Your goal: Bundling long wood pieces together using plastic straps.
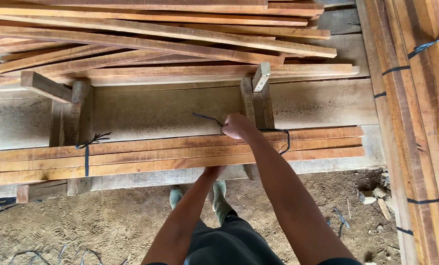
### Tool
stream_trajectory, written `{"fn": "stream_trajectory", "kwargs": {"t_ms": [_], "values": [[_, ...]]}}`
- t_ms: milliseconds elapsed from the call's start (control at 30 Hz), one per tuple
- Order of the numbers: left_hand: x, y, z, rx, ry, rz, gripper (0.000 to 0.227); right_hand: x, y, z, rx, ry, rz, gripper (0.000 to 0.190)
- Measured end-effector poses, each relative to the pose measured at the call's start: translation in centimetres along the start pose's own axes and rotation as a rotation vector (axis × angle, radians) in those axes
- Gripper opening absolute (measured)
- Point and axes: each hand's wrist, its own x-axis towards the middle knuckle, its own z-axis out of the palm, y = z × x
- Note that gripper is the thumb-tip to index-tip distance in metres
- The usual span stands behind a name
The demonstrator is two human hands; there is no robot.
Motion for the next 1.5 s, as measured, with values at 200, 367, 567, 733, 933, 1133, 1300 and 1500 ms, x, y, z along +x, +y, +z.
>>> {"fn": "stream_trajectory", "kwargs": {"t_ms": [200, 367, 567, 733, 933, 1133, 1300, 1500], "values": [[-3.0, -0.9, 4.5, 0.020, 0.052, -0.061, 0.021, 1.6, 1.5, 1.8, -0.060, 0.085, 0.029, 0.021], [-3.0, 2.2, -2.9, -0.108, 0.001, -0.032, 0.021, 0.3, 0.3, 1.0, -0.240, 0.223, 0.020, 0.031], [-3.4, 4.4, -9.3, -0.434, -0.136, -0.107, 0.030, -2.4, 0.0, 2.0, -0.543, 0.444, -0.022, 0.023], [-4.7, 6.1, -13.2, -0.590, -0.177, -0.284, 0.028, -8.1, -0.4, 5.6, -0.536, 0.564, -0.008, 0.022], [-6.6, 8.2, -16.3, -0.862, -0.135, -0.431, 0.029, -12.2, 1.4, 11.9, -0.422, 0.676, 0.046, 0.035], [-8.6, 9.2, -17.0, -0.895, -0.117, -0.466, 0.029, -19.5, -0.4, 15.4, -0.164, 0.790, -0.024, 0.040], [-8.7, 9.1, -16.9, -0.883, -0.100, -0.464, 0.040, -22.8, -1.2, 15.4, 0.320, 0.714, -0.133, 0.021], [-8.3, 9.4, -17.9, -0.754, -0.166, -0.462, 0.045, -23.7, -2.2, 12.7, 0.771, 0.644, -0.243, 0.014]]}}
